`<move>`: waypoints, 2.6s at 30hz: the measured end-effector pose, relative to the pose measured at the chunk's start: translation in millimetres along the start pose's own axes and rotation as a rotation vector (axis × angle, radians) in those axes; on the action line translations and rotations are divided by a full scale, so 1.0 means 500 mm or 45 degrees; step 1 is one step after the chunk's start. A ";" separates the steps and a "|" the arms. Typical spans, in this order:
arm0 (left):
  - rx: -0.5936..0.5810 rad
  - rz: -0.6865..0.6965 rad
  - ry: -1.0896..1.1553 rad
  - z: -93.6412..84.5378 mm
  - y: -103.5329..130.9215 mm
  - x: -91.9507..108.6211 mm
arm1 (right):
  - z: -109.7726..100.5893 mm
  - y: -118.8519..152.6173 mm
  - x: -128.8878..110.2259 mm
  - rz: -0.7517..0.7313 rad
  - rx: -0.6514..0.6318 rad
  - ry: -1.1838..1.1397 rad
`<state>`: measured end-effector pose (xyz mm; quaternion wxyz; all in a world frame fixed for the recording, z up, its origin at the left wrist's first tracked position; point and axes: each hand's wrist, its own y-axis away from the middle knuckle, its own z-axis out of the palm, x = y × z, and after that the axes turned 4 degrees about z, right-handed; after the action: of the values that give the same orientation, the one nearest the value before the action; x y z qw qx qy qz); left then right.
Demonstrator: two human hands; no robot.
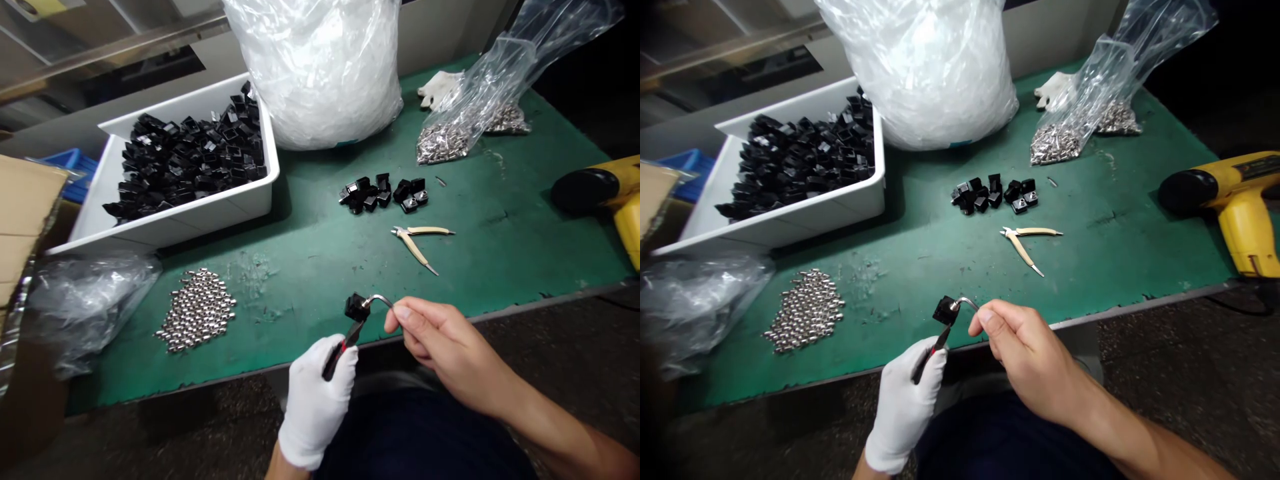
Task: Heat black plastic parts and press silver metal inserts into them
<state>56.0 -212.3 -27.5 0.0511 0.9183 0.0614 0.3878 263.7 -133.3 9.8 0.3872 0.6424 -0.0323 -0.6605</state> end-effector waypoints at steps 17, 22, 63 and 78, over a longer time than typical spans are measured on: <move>0.012 -0.070 -0.078 -0.031 -0.013 0.020 | 0.013 -0.019 0.013 0.039 -0.018 -0.053; -0.050 -0.096 -0.051 -0.036 -0.018 0.015 | -0.006 -0.016 0.012 0.066 -0.053 0.046; -0.629 -0.240 0.464 -0.097 -0.010 0.037 | -0.059 -0.023 -0.014 0.441 -0.308 0.036; -0.314 -0.176 0.248 0.003 0.014 0.015 | -0.048 -0.001 -0.018 0.131 -0.215 0.536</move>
<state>62.9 -218.1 -22.0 0.1839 0.8566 0.0812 0.4752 283.1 -117.2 13.1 0.4711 0.7287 0.0718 -0.4918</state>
